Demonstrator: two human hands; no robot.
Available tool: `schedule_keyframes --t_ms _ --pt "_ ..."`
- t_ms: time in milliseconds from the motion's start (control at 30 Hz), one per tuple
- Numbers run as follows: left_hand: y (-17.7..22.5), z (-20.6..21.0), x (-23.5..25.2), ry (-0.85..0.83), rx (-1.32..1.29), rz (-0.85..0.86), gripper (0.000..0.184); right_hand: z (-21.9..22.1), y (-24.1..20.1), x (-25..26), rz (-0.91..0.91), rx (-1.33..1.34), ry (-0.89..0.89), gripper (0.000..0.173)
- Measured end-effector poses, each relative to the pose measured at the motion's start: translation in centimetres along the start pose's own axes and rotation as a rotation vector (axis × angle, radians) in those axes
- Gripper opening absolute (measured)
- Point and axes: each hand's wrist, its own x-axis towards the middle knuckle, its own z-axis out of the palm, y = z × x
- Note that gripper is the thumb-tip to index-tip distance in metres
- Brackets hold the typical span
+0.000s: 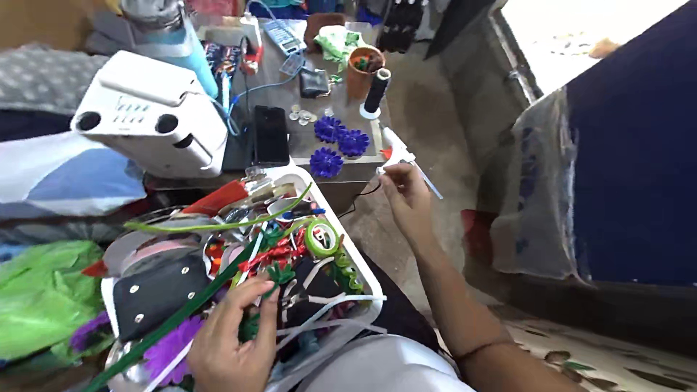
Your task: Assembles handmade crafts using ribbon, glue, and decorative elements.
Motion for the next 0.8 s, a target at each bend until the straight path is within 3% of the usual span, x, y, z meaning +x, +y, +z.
schedule_keyframes --t_ms 100,200,433,667,800 --pt "-0.4 1.4 0.7 -0.118 0.147 0.058 0.013 -0.5 4.1 2.0 0.190 -0.083 0.083 0.029" --pt "-0.4 2.3 1.0 -0.242 0.195 0.060 0.011 -0.1 6.9 3.6 0.234 -0.224 0.099 0.032" --pt "-0.9 2.9 0.3 -0.464 0.365 0.049 0.012 0.3 7.5 4.4 0.432 -0.468 0.022 0.043" --pt "-0.7 1.7 0.8 -0.496 0.299 0.010 0.021 -1.5 9.4 3.2 0.401 -0.253 0.133 0.040" --pt "0.0 1.3 1.8 -0.553 0.215 -0.033 0.037 -2.2 10.9 2.0 0.579 0.092 0.253 0.046"
